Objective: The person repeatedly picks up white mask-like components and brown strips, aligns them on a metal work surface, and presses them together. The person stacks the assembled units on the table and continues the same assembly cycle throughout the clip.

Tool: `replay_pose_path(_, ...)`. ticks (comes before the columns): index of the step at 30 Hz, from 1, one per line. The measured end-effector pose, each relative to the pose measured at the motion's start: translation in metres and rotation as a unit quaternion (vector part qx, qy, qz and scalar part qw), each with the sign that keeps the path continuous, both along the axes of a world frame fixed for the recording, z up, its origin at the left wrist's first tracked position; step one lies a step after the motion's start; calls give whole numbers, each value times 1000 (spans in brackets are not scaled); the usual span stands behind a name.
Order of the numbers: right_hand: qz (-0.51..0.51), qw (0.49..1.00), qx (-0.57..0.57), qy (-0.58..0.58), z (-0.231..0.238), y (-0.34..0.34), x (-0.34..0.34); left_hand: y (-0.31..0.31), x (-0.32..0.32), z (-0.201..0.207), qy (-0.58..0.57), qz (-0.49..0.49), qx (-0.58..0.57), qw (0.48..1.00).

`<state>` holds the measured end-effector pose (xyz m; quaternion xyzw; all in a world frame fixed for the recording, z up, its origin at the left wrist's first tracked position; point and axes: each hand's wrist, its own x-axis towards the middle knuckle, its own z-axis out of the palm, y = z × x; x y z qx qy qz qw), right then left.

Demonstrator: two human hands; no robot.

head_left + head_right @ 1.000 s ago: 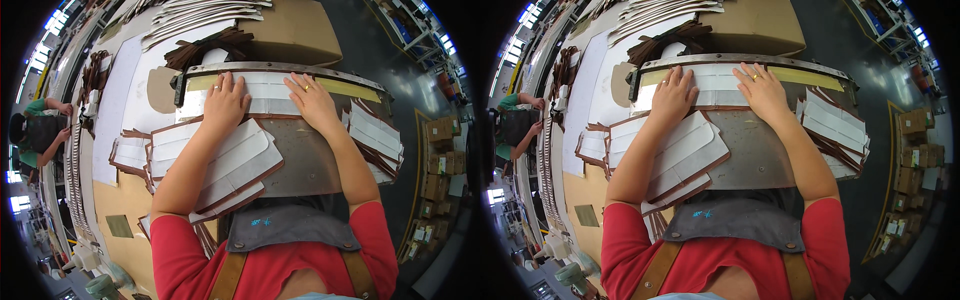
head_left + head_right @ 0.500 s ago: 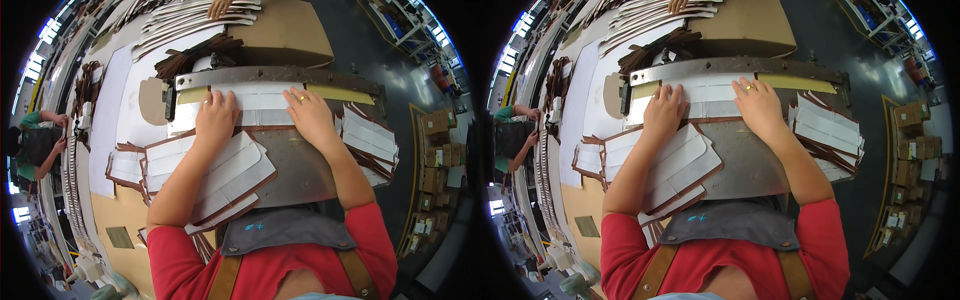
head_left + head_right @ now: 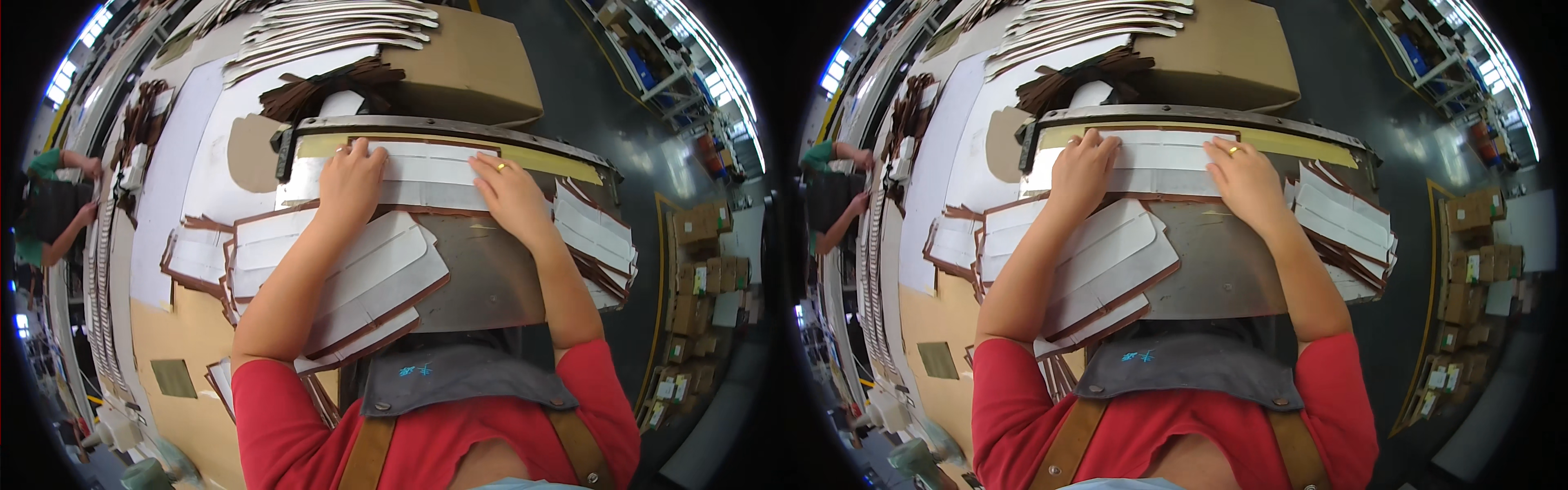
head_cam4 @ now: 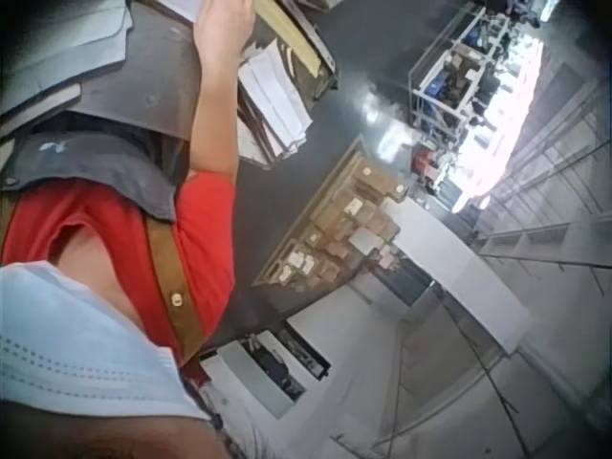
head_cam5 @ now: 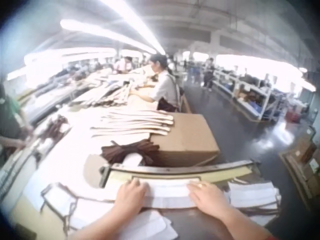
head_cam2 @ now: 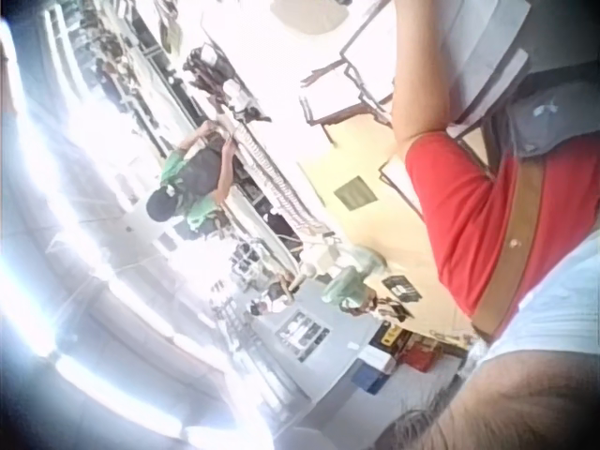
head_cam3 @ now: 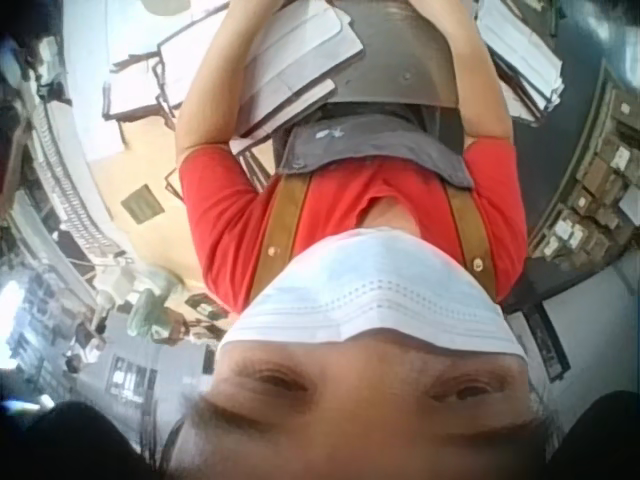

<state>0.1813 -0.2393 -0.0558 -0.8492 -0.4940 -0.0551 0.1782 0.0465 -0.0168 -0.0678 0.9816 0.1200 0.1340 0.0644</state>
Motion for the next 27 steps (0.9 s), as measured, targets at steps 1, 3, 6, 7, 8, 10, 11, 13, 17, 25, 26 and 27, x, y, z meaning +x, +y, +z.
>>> replay_pose_path(1, -7, 1000, -9, 29, 4, 0, 6, 5, 1, 0, -21, 15, -14, 1000)
replay_pose_path(3, 21, 998, 16, 50, 7, 14, 9, 15, 4, -5, -57, 40, -40, 997)
replay_pose_path(6, 113, 989, 75, 50, 3, 63, 10, 23, 1, -13, -132, 50, -5, 990)
replay_pose_path(7, 135, 985, 87, 61, -2, 79, 9, 24, 1, -13, -147, 49, 20, 988)
replay_pose_path(8, 160, 979, 98, 75, -7, 96, 7, 26, 1, -19, -124, 47, 13, 991)
replay_pose_path(10, 191, 976, 85, 67, -10, 120, 4, 25, 2, -15, -79, 39, 34, 996)
replay_pose_path(11, 208, 973, 76, 63, -14, 128, 1, 23, 0, -15, -56, 37, 42, 997)
replay_pose_path(13, 213, 975, 44, 40, -20, 132, -1, 19, -1, -15, -68, 41, 62, 995)
replay_pose_path(17, 185, 982, -2, 20, -7, 98, 17, 15, -2, -4, -15, 69, 27, 997)
replay_pose_path(25, 79, 950, -5, 301, 3, 67, 31, 34, 9, -19, -128, 75, -347, 926)
replay_pose_path(26, 95, 951, 23, 293, 6, 66, 26, 31, 8, -14, -129, 51, -381, 914)
replay_pose_path(27, 99, 943, 31, 317, 11, 69, 24, 28, 8, -10, -129, 26, -413, 901)
